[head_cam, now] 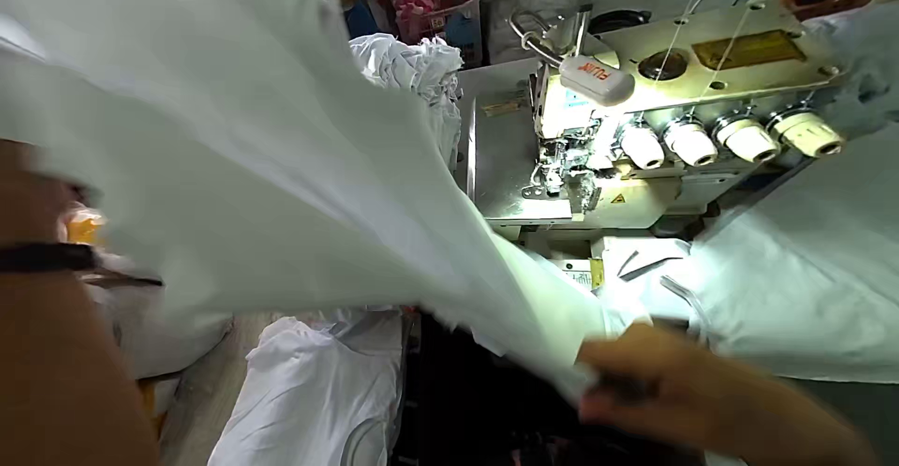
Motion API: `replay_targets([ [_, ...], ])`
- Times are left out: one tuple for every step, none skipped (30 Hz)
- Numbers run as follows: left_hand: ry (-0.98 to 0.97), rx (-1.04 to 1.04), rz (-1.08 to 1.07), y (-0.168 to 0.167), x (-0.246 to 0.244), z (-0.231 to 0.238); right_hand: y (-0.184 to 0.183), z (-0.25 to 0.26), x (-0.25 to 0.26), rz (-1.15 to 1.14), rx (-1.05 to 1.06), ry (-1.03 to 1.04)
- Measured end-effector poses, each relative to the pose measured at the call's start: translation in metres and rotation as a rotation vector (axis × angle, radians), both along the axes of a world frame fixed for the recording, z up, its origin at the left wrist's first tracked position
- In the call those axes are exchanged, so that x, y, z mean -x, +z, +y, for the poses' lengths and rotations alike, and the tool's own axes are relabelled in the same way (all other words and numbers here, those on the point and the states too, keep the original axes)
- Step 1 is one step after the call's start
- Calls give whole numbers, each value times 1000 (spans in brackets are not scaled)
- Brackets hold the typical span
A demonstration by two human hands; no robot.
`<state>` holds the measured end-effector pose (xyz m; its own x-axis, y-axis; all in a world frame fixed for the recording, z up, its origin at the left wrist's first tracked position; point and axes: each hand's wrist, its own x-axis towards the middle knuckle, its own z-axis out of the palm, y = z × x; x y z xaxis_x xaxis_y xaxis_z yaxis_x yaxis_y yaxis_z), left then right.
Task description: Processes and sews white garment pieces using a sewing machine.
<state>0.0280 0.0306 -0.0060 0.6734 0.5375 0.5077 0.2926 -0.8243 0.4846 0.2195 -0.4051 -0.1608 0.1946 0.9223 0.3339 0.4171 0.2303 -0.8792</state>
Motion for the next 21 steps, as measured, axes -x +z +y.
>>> replay_targets([
  [101,-54,125,-11,-24,29,-11,5,12,67,74,184],
  [73,-116,248,-31,-33,62,-24,10,23,104,200,307],
  [38,-153,379,-56,-31,87,-36,16,31,89,386,384],
  [58,-142,499,-83,-26,102,-42,23,34,43,611,427],
  [121,-84,631,-105,-20,107,-49,30,33,2,795,426],
  [173,-17,731,-119,-18,104,-55,36,29,-17,896,386],
  [184,28,775,-126,-20,99,-57,42,22,-21,923,335],
  [154,35,769,-127,-27,93,-56,49,14,-20,894,273],
  [92,21,720,-125,-38,87,-54,57,5,-26,820,204],
  [14,-2,653,-122,-53,81,-51,67,-2,-39,734,132],
  [-46,-6,595,-118,-71,70,-49,80,-7,-49,666,55],
  [-94,-10,533,-113,-90,56,-50,94,-9,-62,594,-44],
  [-130,-11,481,-110,-109,40,-55,108,-8,-73,519,-164],
  [-164,-10,453,-109,-126,23,-63,123,-5,-80,458,-293],
  [-196,-6,451,-111,-141,8,-71,137,0,-91,434,-410],
  [-235,4,470,-117,-154,-5,-76,148,5,-124,478,-482],
  [-270,21,513,-124,-164,-17,-77,155,9,-163,592,-491],
  [-293,23,580,-133,-171,-25,-73,160,10,-195,717,-451],
  [-296,18,668,-143,-178,-30,-69,161,10,-215,802,-375],
  [-291,10,722,-151,-184,-30,-63,158,7,-182,847,-259],
  [-304,-20,718,-156,-188,-27,-58,152,2,-138,865,-123],
])
